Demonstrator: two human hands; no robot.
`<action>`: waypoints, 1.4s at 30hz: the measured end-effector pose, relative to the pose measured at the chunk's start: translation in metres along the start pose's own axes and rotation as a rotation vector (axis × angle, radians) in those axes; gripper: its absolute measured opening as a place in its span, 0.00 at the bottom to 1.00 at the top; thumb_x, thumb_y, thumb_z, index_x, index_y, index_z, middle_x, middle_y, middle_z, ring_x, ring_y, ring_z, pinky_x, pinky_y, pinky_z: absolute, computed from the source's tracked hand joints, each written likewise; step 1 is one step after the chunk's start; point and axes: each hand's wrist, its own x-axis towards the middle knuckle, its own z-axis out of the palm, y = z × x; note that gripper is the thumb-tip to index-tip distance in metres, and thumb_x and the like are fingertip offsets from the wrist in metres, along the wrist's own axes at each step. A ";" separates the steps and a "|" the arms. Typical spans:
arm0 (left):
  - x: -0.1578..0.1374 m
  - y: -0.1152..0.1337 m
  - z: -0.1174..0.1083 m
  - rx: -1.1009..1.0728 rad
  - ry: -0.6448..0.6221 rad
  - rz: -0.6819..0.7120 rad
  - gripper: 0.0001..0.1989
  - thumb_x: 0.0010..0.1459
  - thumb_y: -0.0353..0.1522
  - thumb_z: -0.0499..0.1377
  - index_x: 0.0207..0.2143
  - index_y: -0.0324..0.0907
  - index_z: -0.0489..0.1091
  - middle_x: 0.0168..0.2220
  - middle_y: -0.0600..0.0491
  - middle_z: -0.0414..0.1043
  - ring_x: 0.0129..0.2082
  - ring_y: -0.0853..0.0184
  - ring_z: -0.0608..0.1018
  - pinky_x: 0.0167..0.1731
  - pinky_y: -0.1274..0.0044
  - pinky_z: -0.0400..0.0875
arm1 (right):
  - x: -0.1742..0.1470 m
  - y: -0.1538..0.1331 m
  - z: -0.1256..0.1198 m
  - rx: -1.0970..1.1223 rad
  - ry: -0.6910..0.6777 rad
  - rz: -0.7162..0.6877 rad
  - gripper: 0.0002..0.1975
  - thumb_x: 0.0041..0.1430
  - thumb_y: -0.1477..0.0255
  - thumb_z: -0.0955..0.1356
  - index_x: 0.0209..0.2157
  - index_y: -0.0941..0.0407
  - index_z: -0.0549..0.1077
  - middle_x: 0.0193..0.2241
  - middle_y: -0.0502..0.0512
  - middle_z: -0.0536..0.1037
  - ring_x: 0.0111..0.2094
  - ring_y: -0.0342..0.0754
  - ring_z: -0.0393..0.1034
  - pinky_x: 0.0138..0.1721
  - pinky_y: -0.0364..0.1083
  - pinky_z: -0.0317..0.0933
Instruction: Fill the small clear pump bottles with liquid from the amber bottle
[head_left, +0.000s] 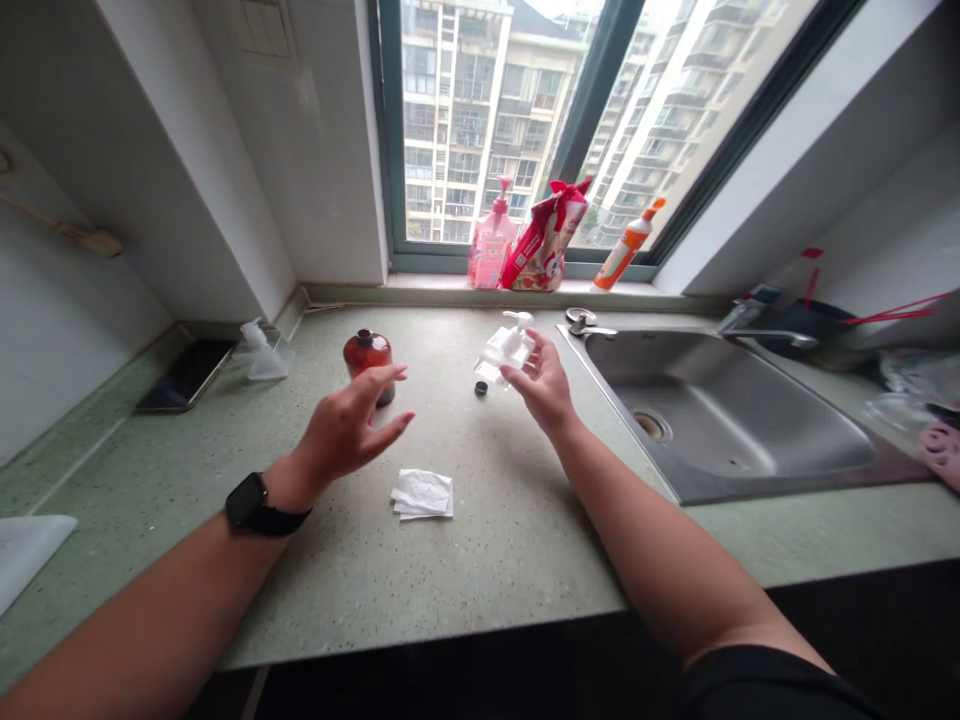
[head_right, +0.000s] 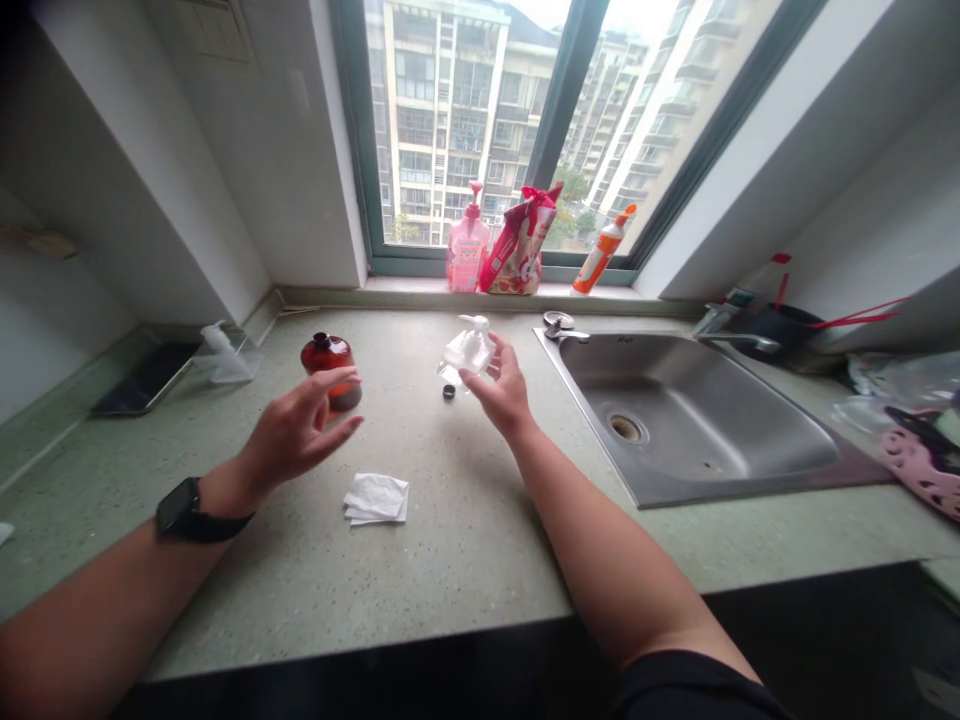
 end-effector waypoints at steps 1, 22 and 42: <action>-0.002 0.005 0.008 -0.051 -0.061 -0.028 0.31 0.69 0.44 0.64 0.69 0.47 0.62 0.60 0.44 0.80 0.27 0.68 0.78 0.38 0.70 0.80 | -0.007 -0.007 0.008 0.071 -0.059 -0.012 0.44 0.60 0.54 0.74 0.72 0.50 0.57 0.61 0.64 0.75 0.58 0.56 0.76 0.62 0.58 0.72; -0.005 0.003 0.040 -0.293 -0.266 -0.259 0.34 0.59 0.50 0.72 0.60 0.41 0.71 0.50 0.45 0.80 0.44 0.56 0.83 0.48 0.65 0.79 | -0.055 -0.048 0.056 0.135 -0.461 -0.149 0.28 0.63 0.52 0.75 0.60 0.47 0.74 0.63 0.61 0.76 0.65 0.62 0.71 0.68 0.66 0.64; -0.004 0.001 0.040 -0.368 -0.326 -0.243 0.38 0.58 0.48 0.74 0.65 0.41 0.71 0.51 0.45 0.81 0.41 0.60 0.81 0.46 0.69 0.77 | -0.039 -0.053 0.052 0.150 -0.489 -0.162 0.14 0.63 0.56 0.76 0.46 0.48 0.86 0.56 0.58 0.82 0.59 0.58 0.76 0.64 0.62 0.67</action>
